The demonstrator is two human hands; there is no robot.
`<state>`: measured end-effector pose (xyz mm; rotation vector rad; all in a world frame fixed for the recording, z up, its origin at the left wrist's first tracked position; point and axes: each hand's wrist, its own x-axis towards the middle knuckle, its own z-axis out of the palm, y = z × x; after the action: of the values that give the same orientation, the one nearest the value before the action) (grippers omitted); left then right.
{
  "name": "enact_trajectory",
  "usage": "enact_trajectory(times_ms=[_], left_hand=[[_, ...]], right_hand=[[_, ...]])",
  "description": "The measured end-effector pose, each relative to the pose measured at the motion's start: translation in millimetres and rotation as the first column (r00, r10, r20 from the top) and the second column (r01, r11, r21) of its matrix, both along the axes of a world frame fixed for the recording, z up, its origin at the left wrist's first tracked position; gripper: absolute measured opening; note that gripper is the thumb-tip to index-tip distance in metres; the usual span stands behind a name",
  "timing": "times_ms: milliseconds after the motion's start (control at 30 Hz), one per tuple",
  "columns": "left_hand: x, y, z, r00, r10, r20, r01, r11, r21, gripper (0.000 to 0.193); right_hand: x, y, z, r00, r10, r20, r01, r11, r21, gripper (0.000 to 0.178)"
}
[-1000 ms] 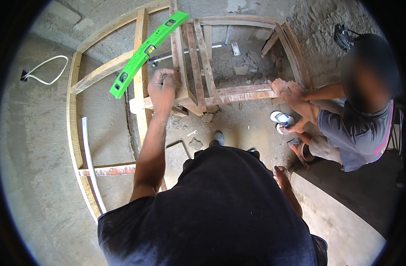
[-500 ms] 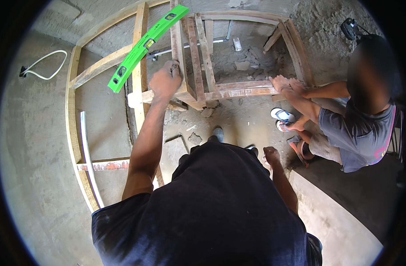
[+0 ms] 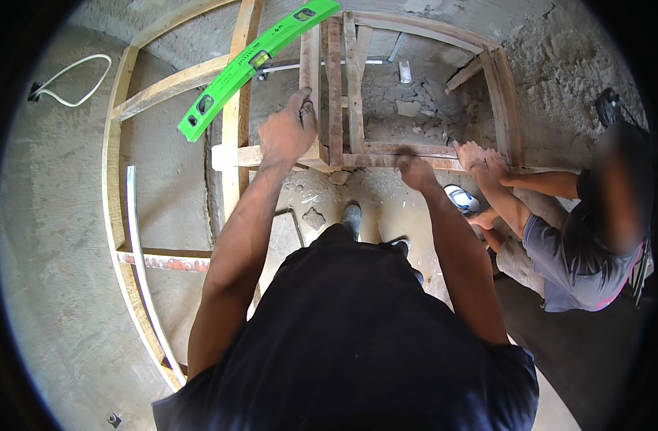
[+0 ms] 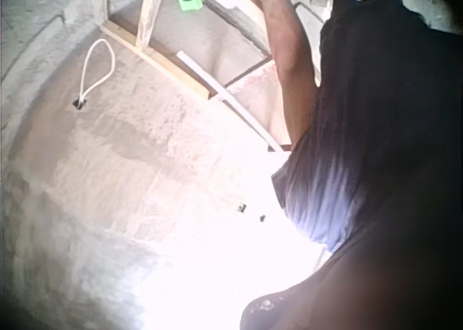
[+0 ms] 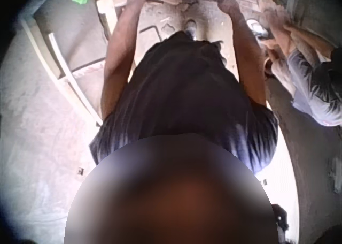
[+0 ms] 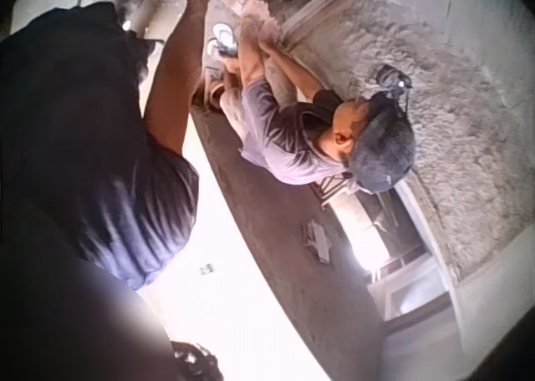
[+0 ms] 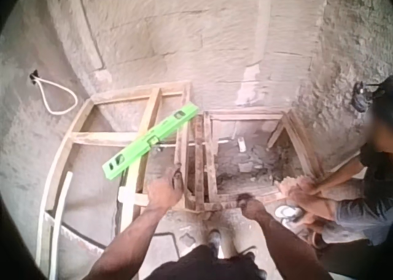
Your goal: The person assembles a wooden frame by positioning and aligning wooden planks with a coworker. They use a spirit level to check alignment and a hammer to drive nails into the joints. The person repeatedly adjusts the frame and secures it with nails.
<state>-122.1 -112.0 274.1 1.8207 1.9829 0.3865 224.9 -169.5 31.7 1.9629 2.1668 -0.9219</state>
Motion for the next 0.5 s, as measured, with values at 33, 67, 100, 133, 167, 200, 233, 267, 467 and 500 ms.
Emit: enact_trajectory(times_ms=[33,67,100,133,167,200,233,267,467,500], left_hand=[[-0.3,1.3,-0.6,1.000,0.001,0.009,-0.001,1.000,-0.011,0.043],[-0.7,2.4,-1.4,1.000,0.005,0.014,-0.005,1.000,-0.028,0.043],[-1.0,3.3,-2.4,1.000,0.008,0.022,-0.008,1.000,-0.028,0.042],[-1.0,4.3,-3.6,1.000,0.012,0.027,-0.011,0.999,-0.030,0.042],[-0.9,5.1,-4.8,0.999,0.014,0.033,-0.013,0.999,-0.033,0.042],[-1.0,5.5,-5.9,0.999,0.017,0.039,-0.016,0.999,-0.030,0.042],[-1.0,5.9,-6.8,0.999,0.018,0.047,-0.016,1.000,-0.026,0.042],[-1.0,6.6,-7.6,0.998,0.018,0.057,-0.017,1.000,-0.023,0.041],[-1.4,9.3,-9.4,0.996,0.027,0.087,-0.022,0.998,-0.055,0.041],[-1.4,9.8,-9.3,0.996,0.028,0.085,-0.023,0.998,-0.061,0.041]], right_hand=[[-14.2,25.2,6.5,0.994,0.105,0.009,-0.105,0.994,-0.016,0.035],[-26.2,40.0,12.9,0.996,0.086,0.010,-0.085,0.995,-0.058,0.035],[-36.7,57.3,18.2,0.998,0.066,0.011,-0.064,0.993,-0.100,0.035],[-45.3,71.1,22.2,0.998,0.056,-0.026,-0.058,0.993,-0.103,0.036],[-53.4,81.1,24.4,0.996,0.091,0.023,-0.088,0.991,-0.105,0.037],[-60.7,89.9,25.1,0.990,0.134,0.033,-0.132,0.989,-0.068,0.039],[-65.5,95.0,25.2,0.983,0.171,0.062,-0.167,0.984,-0.060,0.041],[-67.9,98.8,25.0,0.986,0.168,0.020,-0.166,0.983,-0.073,0.040],[-74.7,110.8,18.9,0.984,0.172,-0.036,-0.176,0.953,-0.245,0.036],[-75.2,112.0,17.8,0.985,0.160,-0.056,-0.169,0.956,-0.238,0.034]])
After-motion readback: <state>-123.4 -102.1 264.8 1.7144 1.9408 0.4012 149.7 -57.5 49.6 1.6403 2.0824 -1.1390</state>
